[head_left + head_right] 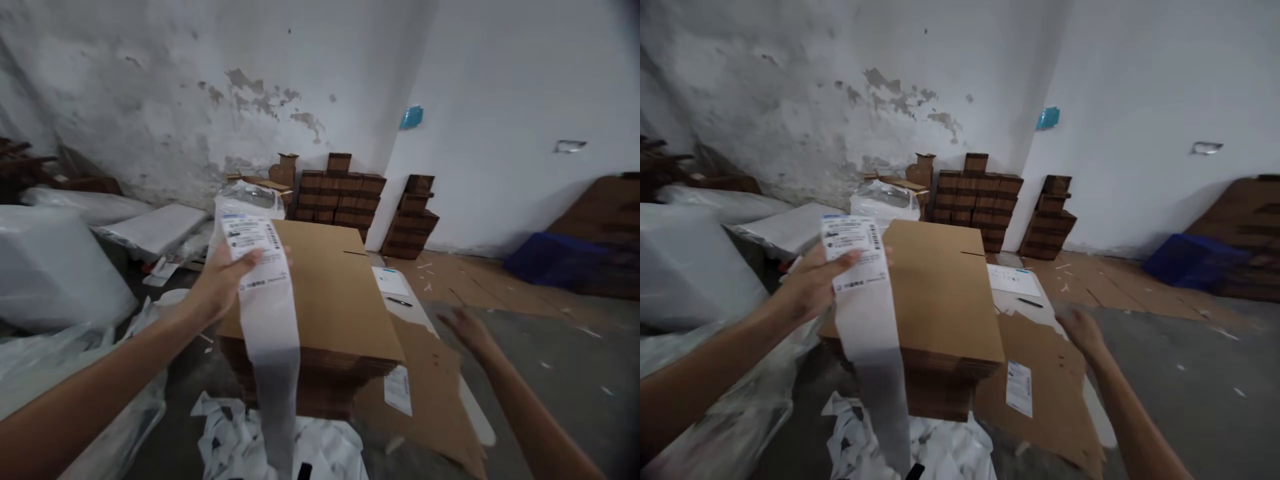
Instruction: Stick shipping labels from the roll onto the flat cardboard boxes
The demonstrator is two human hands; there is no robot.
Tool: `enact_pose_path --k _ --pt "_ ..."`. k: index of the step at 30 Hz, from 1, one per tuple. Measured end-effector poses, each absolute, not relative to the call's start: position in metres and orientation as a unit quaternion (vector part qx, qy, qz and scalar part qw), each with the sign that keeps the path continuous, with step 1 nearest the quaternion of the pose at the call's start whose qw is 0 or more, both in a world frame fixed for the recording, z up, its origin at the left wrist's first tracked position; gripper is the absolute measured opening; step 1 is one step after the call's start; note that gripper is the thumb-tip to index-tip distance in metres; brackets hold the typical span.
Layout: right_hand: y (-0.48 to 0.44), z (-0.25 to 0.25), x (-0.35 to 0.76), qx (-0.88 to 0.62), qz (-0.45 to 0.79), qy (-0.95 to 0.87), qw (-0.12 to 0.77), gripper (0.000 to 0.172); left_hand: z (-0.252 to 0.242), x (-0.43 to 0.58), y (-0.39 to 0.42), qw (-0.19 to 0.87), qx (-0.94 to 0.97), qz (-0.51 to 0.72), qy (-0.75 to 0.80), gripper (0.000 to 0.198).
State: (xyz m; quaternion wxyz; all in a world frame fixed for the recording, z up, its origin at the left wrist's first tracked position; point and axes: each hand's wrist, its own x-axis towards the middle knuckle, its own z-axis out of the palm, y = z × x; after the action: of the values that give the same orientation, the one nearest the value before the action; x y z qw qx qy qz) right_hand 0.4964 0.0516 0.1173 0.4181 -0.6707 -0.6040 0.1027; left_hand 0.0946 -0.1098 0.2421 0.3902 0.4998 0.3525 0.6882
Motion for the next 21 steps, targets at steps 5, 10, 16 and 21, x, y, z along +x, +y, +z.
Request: enact_pose_path --k 5,10,16,21 --pt "-0.001 0.24 0.341 -0.243 0.325 -0.799 0.445 0.08 0.236 0.106 -0.116 0.351 0.627 0.559 0.413 0.032" --pt "-0.047 0.265 0.251 -0.12 0.25 -0.845 0.457 0.022 0.239 0.083 -0.136 0.461 0.541 0.572 0.409 0.035" --pt "-0.081 0.244 0.251 -0.059 0.056 -0.91 0.407 0.016 0.246 0.064 -0.132 0.502 0.274 0.715 0.403 0.025" --pt "-0.067 0.285 0.303 -0.055 0.158 -0.8 0.576 0.007 0.234 0.017 -0.117 0.448 0.265 0.756 0.396 0.028"
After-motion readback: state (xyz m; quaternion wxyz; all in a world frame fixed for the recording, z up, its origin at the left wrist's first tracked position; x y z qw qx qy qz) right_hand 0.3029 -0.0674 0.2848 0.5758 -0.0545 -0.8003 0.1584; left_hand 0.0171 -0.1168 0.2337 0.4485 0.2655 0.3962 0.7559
